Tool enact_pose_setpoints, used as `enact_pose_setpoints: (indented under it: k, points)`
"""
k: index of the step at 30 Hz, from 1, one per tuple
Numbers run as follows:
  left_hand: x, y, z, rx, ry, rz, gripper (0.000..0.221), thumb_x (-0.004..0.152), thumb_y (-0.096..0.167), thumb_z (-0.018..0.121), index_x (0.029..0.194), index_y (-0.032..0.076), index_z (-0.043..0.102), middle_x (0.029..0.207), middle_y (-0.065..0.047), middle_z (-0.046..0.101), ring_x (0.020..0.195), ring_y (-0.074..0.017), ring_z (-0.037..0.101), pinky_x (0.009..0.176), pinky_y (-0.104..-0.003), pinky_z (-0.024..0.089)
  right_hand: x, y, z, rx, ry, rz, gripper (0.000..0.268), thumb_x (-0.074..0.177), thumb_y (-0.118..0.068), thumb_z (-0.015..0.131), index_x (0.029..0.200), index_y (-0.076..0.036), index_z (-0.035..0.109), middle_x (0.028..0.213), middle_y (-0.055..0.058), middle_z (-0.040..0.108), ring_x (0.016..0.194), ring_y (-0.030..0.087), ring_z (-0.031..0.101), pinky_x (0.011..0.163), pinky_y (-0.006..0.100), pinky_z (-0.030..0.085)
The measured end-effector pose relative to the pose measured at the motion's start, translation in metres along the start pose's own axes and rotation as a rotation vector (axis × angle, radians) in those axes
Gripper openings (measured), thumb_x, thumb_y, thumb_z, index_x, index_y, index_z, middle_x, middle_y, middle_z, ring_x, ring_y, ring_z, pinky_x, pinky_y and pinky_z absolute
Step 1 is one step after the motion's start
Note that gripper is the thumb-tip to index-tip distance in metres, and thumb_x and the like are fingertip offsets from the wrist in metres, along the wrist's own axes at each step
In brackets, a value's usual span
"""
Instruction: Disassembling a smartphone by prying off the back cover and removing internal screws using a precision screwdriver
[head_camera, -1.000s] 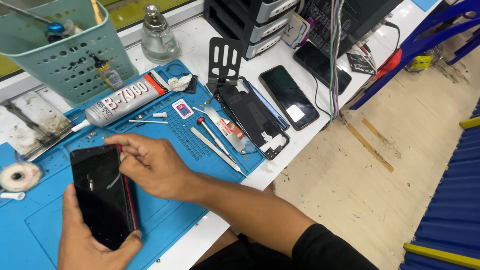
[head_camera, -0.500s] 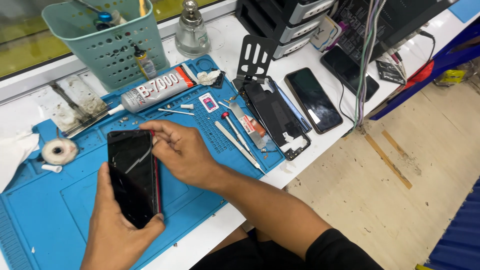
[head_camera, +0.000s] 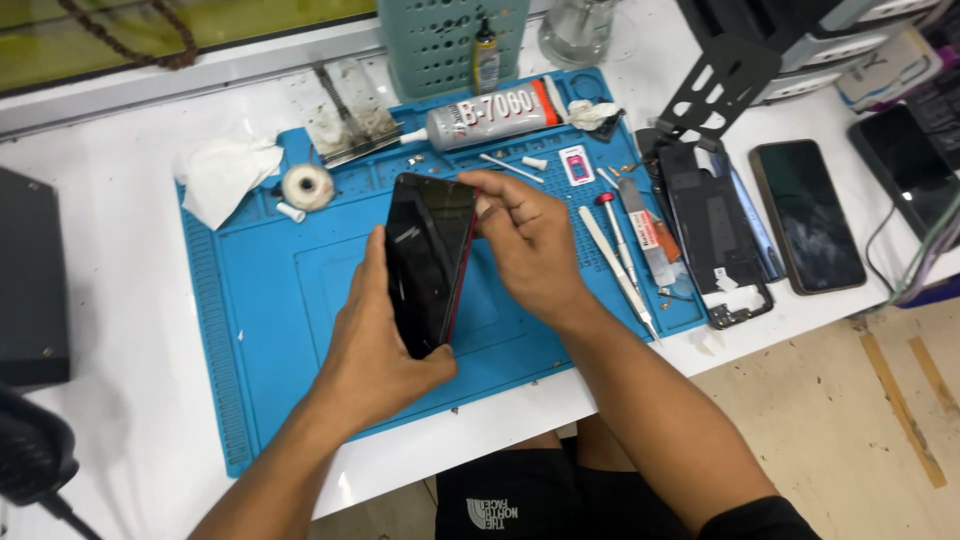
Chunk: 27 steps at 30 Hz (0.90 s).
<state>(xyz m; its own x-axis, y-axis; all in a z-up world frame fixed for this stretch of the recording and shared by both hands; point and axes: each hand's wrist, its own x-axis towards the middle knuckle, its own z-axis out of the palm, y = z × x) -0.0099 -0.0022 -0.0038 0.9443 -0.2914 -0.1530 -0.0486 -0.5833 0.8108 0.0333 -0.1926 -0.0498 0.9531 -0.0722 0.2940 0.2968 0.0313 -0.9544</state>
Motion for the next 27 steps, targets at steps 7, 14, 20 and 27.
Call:
enact_pose_setpoints:
  k: [7,14,20,27]
  points:
    - [-0.005,0.017,-0.016,-0.037,-0.132,-0.143,0.127,0.064,0.022,0.073,0.164,0.013,-0.006,0.149,-0.011,0.041,0.089,-0.0272,0.063,0.072,-0.044,0.051,0.005,0.001,-0.005,-0.014,0.019,0.065,0.024,0.104,-0.007,0.056,0.123,-0.001,0.071,0.098,0.008,0.072,0.085,0.014,0.069,0.079,0.029,0.063]
    - [-0.003,0.022,-0.021,-0.02,-0.172,-0.145,0.127,0.063,0.018,0.073,0.165,0.013,-0.002,0.133,-0.008,0.048,0.083,-0.0248,0.065,0.073,-0.043,0.052,0.01,-0.002,-0.014,0.025,0.019,0.123,0.021,0.102,-0.001,0.056,0.115,0.002,0.073,0.084,0.011,0.069,0.072,0.019,0.07,0.07,0.031,0.066]
    - [-0.002,0.021,-0.023,0.031,-0.183,-0.14,0.128,0.062,0.018,0.074,0.166,0.016,-0.002,0.126,-0.007,0.049,0.09,-0.0263,0.062,0.074,-0.043,0.05,0.012,-0.006,-0.019,0.103,0.004,0.182,0.021,0.099,0.003,0.056,0.112,0.005,0.073,0.08,0.016,0.071,0.068,0.024,0.073,0.066,0.036,0.069]
    - [-0.002,0.016,-0.02,0.096,-0.146,-0.065,0.13,0.062,0.018,0.078,0.165,0.015,-0.001,0.12,-0.007,0.05,0.083,-0.0242,0.062,0.069,-0.042,0.05,0.015,-0.015,-0.025,0.176,-0.017,0.261,0.024,0.094,0.007,0.053,0.106,0.005,0.074,0.074,0.015,0.066,0.062,0.024,0.068,0.063,0.037,0.07]
